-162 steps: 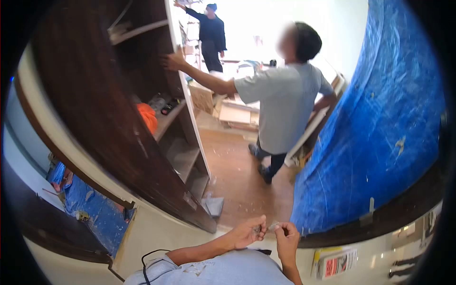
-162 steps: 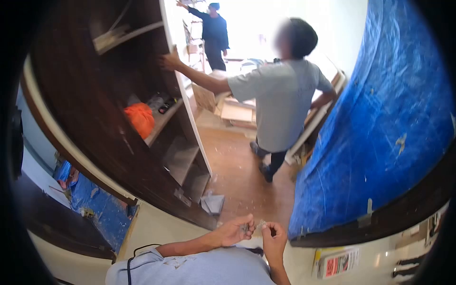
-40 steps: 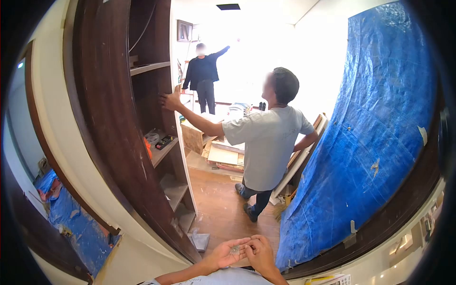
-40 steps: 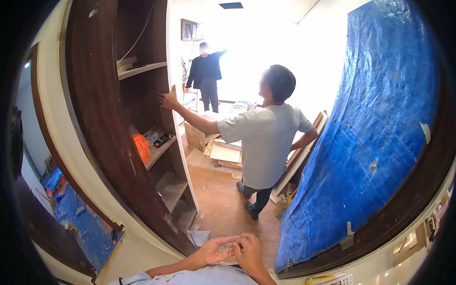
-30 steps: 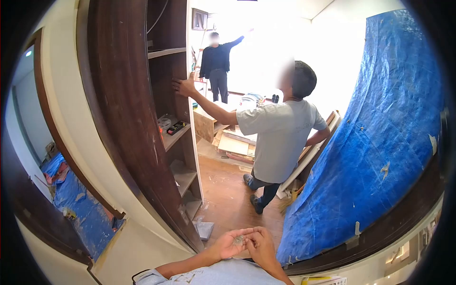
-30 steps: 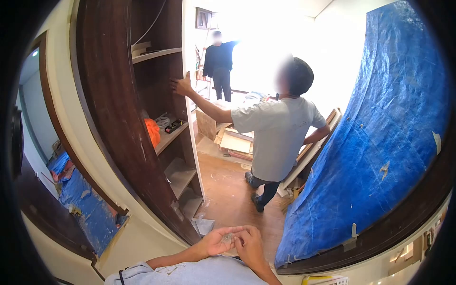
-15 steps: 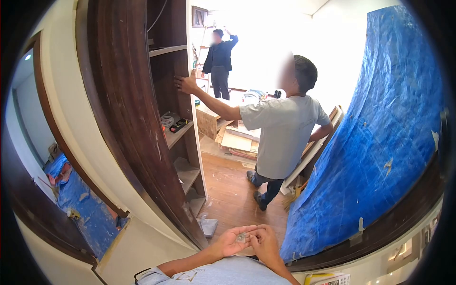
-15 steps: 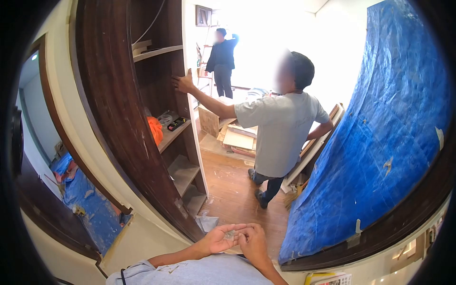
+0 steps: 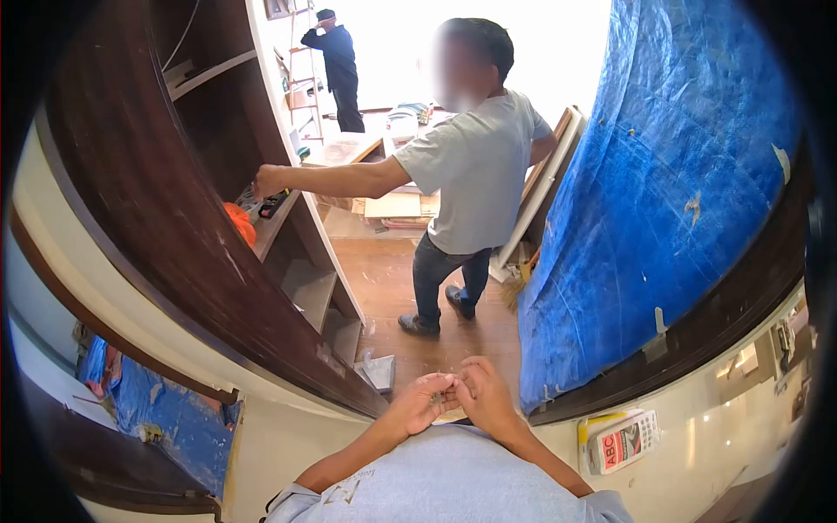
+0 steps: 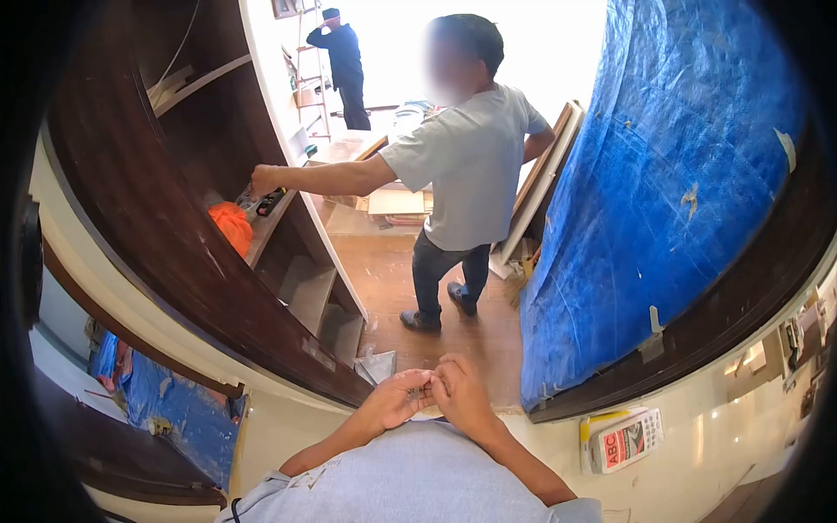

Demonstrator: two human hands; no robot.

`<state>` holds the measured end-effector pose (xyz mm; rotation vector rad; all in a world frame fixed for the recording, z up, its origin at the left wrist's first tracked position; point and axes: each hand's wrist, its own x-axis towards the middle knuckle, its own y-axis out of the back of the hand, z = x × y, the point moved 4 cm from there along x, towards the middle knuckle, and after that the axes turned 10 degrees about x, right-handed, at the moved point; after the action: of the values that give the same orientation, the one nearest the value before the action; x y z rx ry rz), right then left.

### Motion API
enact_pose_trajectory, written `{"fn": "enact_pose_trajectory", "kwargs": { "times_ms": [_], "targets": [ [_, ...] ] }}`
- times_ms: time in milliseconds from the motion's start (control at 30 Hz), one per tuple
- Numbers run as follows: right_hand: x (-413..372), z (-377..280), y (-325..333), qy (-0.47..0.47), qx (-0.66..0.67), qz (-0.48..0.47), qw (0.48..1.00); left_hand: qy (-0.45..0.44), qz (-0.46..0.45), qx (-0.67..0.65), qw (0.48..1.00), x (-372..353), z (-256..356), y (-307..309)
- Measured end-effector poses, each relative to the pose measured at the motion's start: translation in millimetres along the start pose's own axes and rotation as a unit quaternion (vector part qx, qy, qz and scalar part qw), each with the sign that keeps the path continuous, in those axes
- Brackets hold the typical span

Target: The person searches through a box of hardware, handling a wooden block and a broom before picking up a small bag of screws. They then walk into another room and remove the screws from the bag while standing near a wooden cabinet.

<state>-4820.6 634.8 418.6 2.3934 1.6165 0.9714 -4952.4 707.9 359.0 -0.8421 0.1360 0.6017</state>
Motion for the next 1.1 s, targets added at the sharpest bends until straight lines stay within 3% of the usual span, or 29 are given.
{"fn": "enact_pose_trajectory", "kwargs": {
  "times_ms": [100,200,433,533,833,1100],
  "targets": [
    [0,-4,-4,-0.003,0.002,-0.044,0.999,0.004,0.01,-0.002,1.0,-3,0,2],
    [-2,-18,-8,-0.09,0.044,-0.033,0.994,0.004,0.022,-0.009,1.0,-4,-4,12],
    [-18,-15,-26,-0.116,0.058,-0.034,0.991,0.02,0.029,0.011,0.999,-6,-12,26],
    [-15,-20,-26,-0.091,0.041,-0.007,0.995,0.032,0.027,0.008,0.999,-14,-7,22],
    [-6,-18,-16,-0.145,0.089,0.021,0.985,0.024,0.037,-0.005,0.999,-19,3,17],
    [8,-2,-3,-0.099,0.122,-0.018,0.987,-0.014,0.026,-0.029,0.999,-11,1,3]
  ]
}}
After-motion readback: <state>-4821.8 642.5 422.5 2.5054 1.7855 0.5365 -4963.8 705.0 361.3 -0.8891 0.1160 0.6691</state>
